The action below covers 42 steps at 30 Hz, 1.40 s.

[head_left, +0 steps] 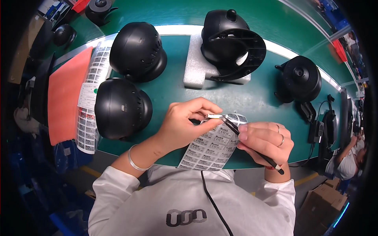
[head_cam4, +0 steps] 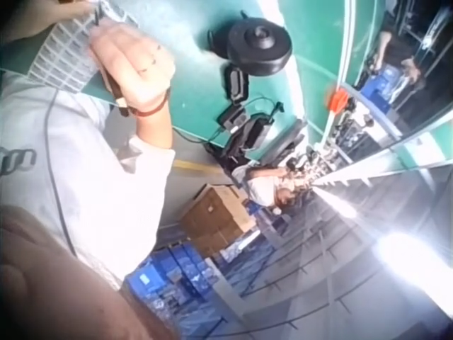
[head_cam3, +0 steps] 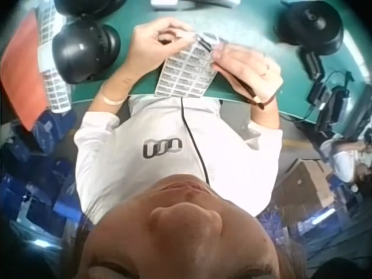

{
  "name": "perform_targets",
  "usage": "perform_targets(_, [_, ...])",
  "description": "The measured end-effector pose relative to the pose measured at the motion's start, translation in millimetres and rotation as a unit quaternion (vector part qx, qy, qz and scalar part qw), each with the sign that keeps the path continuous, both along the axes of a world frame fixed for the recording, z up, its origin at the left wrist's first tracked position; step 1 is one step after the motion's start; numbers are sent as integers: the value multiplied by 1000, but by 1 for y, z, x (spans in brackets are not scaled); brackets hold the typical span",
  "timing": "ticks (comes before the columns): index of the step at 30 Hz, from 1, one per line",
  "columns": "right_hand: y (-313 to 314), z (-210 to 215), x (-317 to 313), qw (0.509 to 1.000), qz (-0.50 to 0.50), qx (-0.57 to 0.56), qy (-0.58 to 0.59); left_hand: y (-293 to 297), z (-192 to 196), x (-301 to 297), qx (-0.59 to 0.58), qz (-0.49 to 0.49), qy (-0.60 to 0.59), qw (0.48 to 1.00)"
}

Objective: Applying small identification labels to camera housing components using tweezers.

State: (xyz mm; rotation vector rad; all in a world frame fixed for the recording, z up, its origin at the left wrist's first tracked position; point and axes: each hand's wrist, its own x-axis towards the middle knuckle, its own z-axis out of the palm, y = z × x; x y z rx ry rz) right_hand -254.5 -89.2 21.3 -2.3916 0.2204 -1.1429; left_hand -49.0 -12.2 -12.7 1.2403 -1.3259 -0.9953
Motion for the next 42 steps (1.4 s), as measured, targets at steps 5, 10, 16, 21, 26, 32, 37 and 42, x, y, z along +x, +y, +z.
perform_targets(5, [-1,2,-1,1000,-7,10,-10,1,-4,0,18,15,3,1000])
perform_targets(10, [-4,2,-10,996,-21,89,4,0,-6,0,31,-20,85,996])
perform_targets(16, [-16,6,-14,984,-25,170,39,-2,1,3,164,-60,150,973])
perform_targets(21, [-31,14,-15,998,-41,31,44,0,-2,3,147,-79,117,979])
perform_targets(26, [-43,15,-13,980,27,-168,104,-1,-9,3,124,-47,79,988])
perform_targets(32, [-66,8,-9,978,45,-176,97,-2,-15,1,51,-15,-25,998])
perform_targets(37, [-80,5,-3,983,36,-161,87,-1,-13,-1,63,-29,-51,996])
perform_targets(42, [-86,1,1,982,41,-161,92,-1,-14,-1,62,-28,-48,997])
